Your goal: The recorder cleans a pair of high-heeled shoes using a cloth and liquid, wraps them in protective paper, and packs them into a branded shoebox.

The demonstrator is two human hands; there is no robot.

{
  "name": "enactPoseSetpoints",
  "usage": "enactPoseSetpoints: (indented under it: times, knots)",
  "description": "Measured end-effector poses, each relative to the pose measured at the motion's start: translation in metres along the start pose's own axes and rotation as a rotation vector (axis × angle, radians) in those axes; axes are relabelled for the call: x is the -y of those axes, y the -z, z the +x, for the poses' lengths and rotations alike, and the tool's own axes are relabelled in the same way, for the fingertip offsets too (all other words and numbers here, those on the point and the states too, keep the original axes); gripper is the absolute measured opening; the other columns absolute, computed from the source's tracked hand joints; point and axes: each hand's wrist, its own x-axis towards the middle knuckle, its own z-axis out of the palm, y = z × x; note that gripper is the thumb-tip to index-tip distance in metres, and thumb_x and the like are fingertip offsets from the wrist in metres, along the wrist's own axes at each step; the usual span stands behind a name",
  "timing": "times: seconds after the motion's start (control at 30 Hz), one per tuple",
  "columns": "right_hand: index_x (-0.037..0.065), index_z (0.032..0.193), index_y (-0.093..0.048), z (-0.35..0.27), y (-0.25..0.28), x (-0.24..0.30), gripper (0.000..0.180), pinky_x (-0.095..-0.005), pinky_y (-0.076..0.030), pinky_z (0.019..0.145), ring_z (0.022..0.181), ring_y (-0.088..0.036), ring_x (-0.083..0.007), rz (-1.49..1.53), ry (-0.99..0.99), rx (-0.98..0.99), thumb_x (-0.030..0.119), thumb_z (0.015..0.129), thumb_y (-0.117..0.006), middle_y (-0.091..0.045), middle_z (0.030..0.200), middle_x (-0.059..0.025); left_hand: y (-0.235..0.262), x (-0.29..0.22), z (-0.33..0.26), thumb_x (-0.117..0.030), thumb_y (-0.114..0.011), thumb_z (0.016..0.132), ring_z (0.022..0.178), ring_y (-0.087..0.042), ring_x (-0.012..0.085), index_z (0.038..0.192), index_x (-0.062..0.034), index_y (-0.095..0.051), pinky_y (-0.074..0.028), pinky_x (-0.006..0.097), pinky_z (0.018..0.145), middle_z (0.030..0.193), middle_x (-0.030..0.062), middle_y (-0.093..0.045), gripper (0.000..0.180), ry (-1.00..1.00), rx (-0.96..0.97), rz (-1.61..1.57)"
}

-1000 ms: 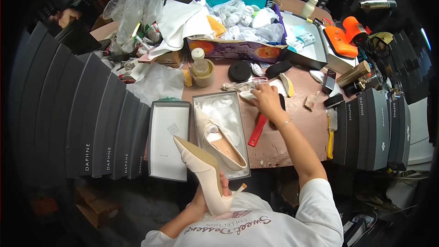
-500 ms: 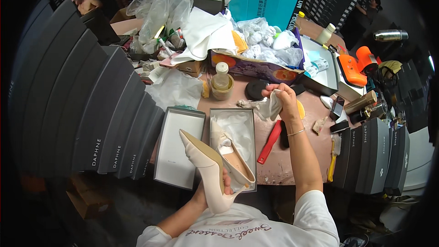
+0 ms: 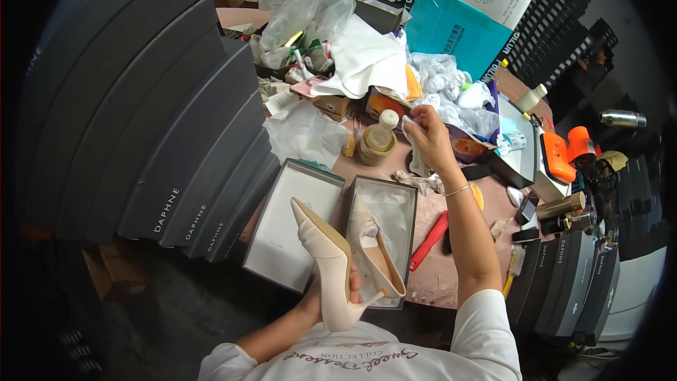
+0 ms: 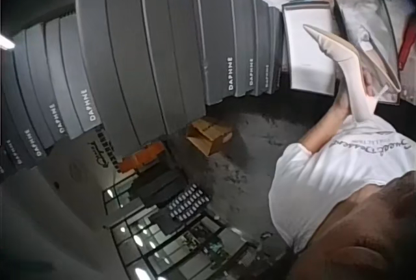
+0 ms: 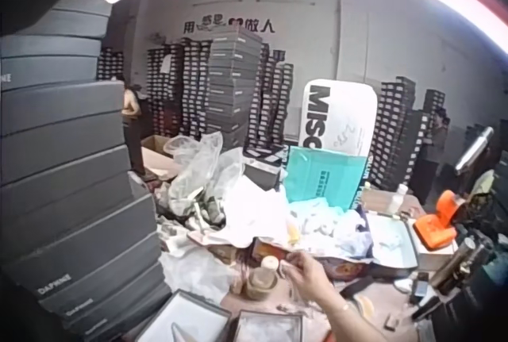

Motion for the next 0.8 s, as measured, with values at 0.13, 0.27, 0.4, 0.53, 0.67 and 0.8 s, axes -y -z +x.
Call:
enactPoseSetpoints:
  times: [0.13,0.27,0.4,0.53,0.67,0.8]
  knots:
    - [0.002,0.091,-0.066,0.02,-0.012,0.003,0.012,-0.038,-0.049,0.069,0.078,-0.063,-0.0341,-0.257,0.201,0.016,0.011,0.084,-0.064,-0.063,0.085,-0.0156,-0.004,-0.007,0.001,-0.033,-0.059,0.091,0.063,-0.059,0.021,0.107,-0.0074,-0.049,-0.05,0.039,0.069,0.082,0.01,-0.059,0.032,0.001,-0.015,-0.032]
    - [0.005,0.094,-0.067,0.028,-0.021,-0.01,0.013,-0.0383,-0.05,0.07,0.078,-0.063,-0.0329,-0.413,0.329,-0.052,0.015,0.085,-0.062,-0.063,0.086,-0.0134,0.001,-0.008,0.001,-0.033,-0.059,0.091,0.063,-0.059,0.021,0.107,-0.0074,-0.049,-0.05,0.039,0.07,0.082,0.0101,-0.059,0.032,0.004,-0.021,-0.038]
    - [0.008,0.096,-0.067,0.018,-0.035,-0.013,0.016,-0.0392,-0.05,0.071,0.081,-0.063,-0.0322,-0.489,0.332,-0.061,0.017,0.084,-0.064,-0.061,0.093,-0.0123,0.003,-0.01,0.0,-0.033,-0.059,0.091,0.063,-0.059,0.0209,0.108,-0.0074,-0.049,-0.05,0.039,0.071,0.082,0.0103,-0.059,0.032,-0.018,-0.018,-0.045]
    - [0.008,0.106,-0.06,-0.001,-0.045,-0.006,0.028,-0.0404,-0.051,0.074,0.09,-0.061,-0.0345,-0.493,0.278,-0.09,0.014,0.08,-0.068,-0.058,0.106,-0.0141,0.004,-0.01,0.0,-0.034,-0.059,0.091,0.064,-0.06,0.0203,0.111,-0.0071,-0.048,-0.051,0.039,0.071,0.085,0.0104,-0.059,0.034,-0.044,0.019,-0.074]
    - [0.006,0.112,-0.052,0.003,-0.057,-0.032,0.037,-0.0417,-0.049,0.079,0.094,-0.057,-0.0384,-0.304,0.338,-0.142,0.005,0.078,-0.067,-0.056,0.11,-0.0174,0.002,-0.008,-0.002,-0.035,-0.059,0.091,0.067,-0.06,0.0194,0.113,-0.0074,-0.048,-0.05,0.038,0.075,0.087,0.0105,-0.058,0.037,-0.032,0.075,-0.043]
    - [0.001,0.109,-0.052,-0.008,-0.045,-0.034,0.034,-0.038,-0.047,0.084,0.095,-0.057,-0.0359,-0.279,0.312,-0.306,0.007,0.08,-0.069,-0.056,0.104,-0.0191,-0.007,-0.007,-0.011,-0.04,-0.06,0.09,0.07,-0.06,0.0188,0.117,-0.0079,-0.048,-0.049,0.038,0.079,0.089,0.0105,-0.057,0.044,-0.011,0.103,-0.019]
